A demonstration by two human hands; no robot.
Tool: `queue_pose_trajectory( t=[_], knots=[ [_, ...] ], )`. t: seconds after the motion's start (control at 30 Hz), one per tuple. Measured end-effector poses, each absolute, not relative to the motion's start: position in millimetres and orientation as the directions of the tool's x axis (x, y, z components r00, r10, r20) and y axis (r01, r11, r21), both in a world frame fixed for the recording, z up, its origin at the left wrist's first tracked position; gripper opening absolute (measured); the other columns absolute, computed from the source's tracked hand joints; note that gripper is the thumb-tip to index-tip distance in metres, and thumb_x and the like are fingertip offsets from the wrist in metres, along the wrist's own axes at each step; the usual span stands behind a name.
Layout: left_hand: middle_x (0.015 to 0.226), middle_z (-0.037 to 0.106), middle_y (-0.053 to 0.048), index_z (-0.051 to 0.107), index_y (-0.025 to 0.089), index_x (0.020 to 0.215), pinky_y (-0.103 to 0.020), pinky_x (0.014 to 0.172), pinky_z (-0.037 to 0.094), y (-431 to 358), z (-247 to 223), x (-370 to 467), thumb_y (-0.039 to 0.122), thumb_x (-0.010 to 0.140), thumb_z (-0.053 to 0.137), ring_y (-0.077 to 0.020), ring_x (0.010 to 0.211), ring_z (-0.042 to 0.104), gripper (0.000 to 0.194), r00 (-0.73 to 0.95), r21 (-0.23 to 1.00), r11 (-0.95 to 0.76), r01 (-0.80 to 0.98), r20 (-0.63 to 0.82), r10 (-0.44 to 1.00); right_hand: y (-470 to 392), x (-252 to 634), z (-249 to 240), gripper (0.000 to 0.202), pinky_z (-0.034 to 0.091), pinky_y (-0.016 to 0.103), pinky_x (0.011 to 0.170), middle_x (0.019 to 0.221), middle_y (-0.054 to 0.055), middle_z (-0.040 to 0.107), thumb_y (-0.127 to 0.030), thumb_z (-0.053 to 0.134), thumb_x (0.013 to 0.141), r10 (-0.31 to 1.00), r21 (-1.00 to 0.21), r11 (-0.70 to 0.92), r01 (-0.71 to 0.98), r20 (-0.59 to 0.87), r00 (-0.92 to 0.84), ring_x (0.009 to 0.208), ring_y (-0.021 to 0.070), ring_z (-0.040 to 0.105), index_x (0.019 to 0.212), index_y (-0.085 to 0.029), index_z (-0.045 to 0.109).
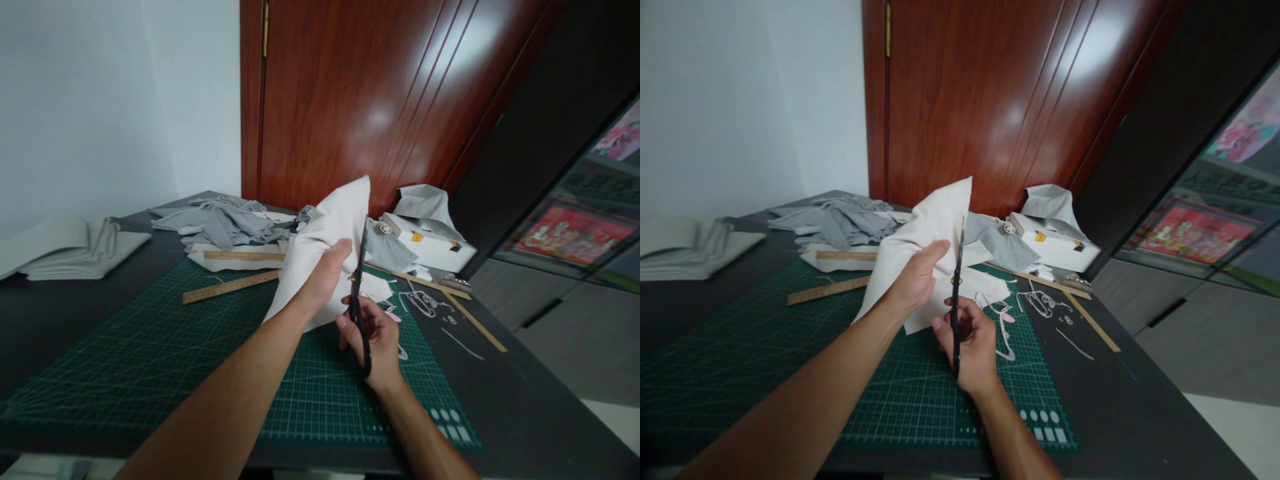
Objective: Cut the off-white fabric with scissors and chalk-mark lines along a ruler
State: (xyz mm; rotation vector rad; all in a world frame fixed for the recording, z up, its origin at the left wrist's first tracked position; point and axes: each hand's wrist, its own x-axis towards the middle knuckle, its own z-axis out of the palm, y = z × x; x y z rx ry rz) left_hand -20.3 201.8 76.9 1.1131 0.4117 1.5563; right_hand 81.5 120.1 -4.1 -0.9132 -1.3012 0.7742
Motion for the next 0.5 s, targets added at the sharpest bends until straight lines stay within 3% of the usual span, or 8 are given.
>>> queue_pose_trajectory(
  t=[0.5],
  knots=[
    [0.066,0.053,0.002,0.05,0.028,0.068,-0.044,0.096,0.046,202.1,74.9,-19.5,0.042,0.076,0.075,-0.0283,0.084,0.06,0.03,0.097,0.765,-0.311,-0.563,0.435,0.895,117.5,80.9,0.8,0.037,0.043,0.023,0.041,0.06,-0.007,0.061,-0.047,0.089,0.081,0.884,-0.892,0.443,0.084,0.451,0.122,0.044,0.012,0.052,0.101,-0.023,0.072]
  ],
)
